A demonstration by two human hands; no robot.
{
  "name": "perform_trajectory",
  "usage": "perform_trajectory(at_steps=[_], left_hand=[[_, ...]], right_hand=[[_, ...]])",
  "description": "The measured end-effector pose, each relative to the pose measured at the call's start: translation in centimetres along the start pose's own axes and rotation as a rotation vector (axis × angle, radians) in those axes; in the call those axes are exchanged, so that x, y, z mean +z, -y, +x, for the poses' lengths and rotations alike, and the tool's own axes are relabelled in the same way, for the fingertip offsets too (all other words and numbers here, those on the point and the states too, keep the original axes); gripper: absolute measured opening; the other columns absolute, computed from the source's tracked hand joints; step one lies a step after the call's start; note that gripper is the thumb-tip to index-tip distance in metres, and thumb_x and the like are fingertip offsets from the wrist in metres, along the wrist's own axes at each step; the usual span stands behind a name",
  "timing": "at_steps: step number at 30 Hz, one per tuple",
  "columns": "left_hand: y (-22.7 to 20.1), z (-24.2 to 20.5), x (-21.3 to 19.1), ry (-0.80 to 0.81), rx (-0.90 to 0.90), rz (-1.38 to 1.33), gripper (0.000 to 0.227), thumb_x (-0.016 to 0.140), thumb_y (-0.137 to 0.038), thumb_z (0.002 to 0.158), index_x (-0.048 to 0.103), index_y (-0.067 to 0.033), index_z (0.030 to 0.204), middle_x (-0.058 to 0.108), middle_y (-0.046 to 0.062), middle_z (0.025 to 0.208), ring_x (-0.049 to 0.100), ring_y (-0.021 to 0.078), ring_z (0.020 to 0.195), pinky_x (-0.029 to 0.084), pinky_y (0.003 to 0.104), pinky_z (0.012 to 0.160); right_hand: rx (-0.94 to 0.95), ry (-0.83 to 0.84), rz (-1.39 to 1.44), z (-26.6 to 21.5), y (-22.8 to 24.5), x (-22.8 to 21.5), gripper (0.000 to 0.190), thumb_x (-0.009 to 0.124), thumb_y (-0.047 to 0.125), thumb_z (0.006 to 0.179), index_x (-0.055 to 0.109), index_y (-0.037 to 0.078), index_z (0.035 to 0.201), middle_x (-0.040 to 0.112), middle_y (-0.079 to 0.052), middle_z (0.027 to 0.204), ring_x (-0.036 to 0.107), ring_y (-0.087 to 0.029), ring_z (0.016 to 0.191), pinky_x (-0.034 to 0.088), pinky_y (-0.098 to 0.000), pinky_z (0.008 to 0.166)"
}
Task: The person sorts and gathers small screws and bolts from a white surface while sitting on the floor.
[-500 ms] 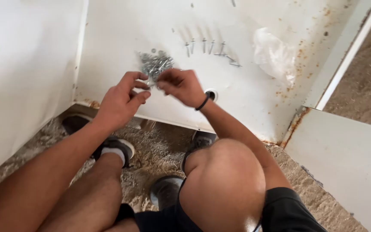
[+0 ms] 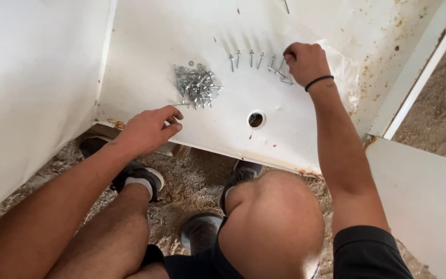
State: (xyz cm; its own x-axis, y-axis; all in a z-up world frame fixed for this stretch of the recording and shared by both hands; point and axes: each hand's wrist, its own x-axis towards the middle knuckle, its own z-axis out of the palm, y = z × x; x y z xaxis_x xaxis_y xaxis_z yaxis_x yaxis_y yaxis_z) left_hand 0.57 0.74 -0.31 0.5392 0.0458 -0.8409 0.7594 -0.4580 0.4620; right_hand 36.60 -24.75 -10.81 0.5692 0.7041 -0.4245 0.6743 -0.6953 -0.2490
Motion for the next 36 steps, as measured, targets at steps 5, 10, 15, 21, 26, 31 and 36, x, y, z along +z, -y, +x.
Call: perform_trajectory(at_steps=[5, 10, 15, 21, 26, 31, 36], left_hand=[[1.0, -0.2, -0.1, -0.032, -0.018, -0.029, 0.034, 0.053, -0.039, 0.099, 0.061, -0.0264, 0.129, 0.072, -0.003, 0.127, 0.068, 0.0284, 0.107, 0.049, 0.048, 0.087], [1.8, 0.3, 0.0, -0.016, -0.017, -0.009, 0.033, 0.051, -0.039, 0.102, 0.061, -0.024, 0.13, 0.071, -0.001, 0.13, 0.068, 0.0291, 0.108, 0.051, 0.049, 0.085], [2.7, 0.9, 0.6, -0.051, 0.076, -0.02, 0.033, 0.057, -0.037, 0.097, 0.065, -0.024, 0.127, 0.076, 0.0, 0.121, 0.071, 0.0279, 0.115, 0.052, 0.051, 0.1], [3.3, 0.8, 0.2, -0.055, 0.068, -0.008, 0.033, 0.057, -0.037, 0.097, 0.066, -0.0226, 0.126, 0.077, 0.001, 0.119, 0.07, 0.0312, 0.115, 0.052, 0.053, 0.1], [3.1, 0.7, 0.2, -0.07, 0.078, 0.0, 0.032, 0.057, -0.035, 0.098, 0.065, -0.0235, 0.126, 0.076, 0.001, 0.118, 0.07, 0.0326, 0.114, 0.051, 0.054, 0.1], [3.4, 0.3, 0.2, -0.077, 0.079, -0.007, 0.032, 0.057, -0.037, 0.097, 0.065, -0.0236, 0.125, 0.076, 0.001, 0.118, 0.069, 0.0337, 0.114, 0.051, 0.055, 0.1], [2.8, 0.1, -0.2, -0.121, 0.075, 0.023, 0.034, 0.055, -0.036, 0.097, 0.064, -0.0246, 0.128, 0.075, 0.001, 0.119, 0.069, 0.0349, 0.114, 0.051, 0.056, 0.101]], right_hand=[[-0.12, -0.255, -0.019, -0.9, 0.8, 0.8, 0.023, 0.06, 0.012, 0.098, 0.078, 0.008, 0.112, 0.079, -0.011, 0.092, 0.071, -0.035, 0.08, 0.057, -0.0469, 0.074], [-0.277, -0.332, 0.173, -2.0, 7.1, 4.7, 0.022, 0.062, 0.01, 0.098, 0.077, 0.012, 0.114, 0.078, -0.007, 0.096, 0.071, -0.023, 0.076, 0.053, -0.0355, 0.076], [-0.356, -0.166, 0.159, -1.0, 13.1, 7.4, 0.025, 0.07, 0.02, 0.092, 0.072, 0.021, 0.117, 0.075, -0.005, 0.091, 0.074, -0.033, 0.086, 0.059, -0.0467, 0.078], [-0.359, -0.089, 0.022, 1.0, 14.8, 9.4, 0.016, 0.071, 0.026, 0.093, 0.074, 0.018, 0.107, 0.073, -0.006, 0.088, 0.073, -0.034, 0.082, 0.059, -0.0451, 0.076], [-0.319, -0.11, -0.031, 1.6, 14.5, 10.6, 0.011, 0.07, 0.028, 0.095, 0.069, 0.018, 0.1, 0.068, -0.004, 0.084, 0.073, -0.031, 0.078, 0.06, -0.044, 0.072], [-0.317, -0.085, -0.023, 0.7, 15.2, 9.6, 0.014, 0.064, 0.03, 0.101, 0.061, 0.017, 0.103, 0.06, -0.005, 0.087, 0.07, -0.036, 0.076, 0.059, -0.0475, 0.072], [-0.366, -0.152, -0.098, -1.2, 16.1, 6.9, 0.014, 0.056, 0.031, 0.106, 0.057, 0.017, 0.107, 0.055, -0.004, 0.09, 0.069, -0.036, 0.073, 0.06, -0.0482, 0.067]])
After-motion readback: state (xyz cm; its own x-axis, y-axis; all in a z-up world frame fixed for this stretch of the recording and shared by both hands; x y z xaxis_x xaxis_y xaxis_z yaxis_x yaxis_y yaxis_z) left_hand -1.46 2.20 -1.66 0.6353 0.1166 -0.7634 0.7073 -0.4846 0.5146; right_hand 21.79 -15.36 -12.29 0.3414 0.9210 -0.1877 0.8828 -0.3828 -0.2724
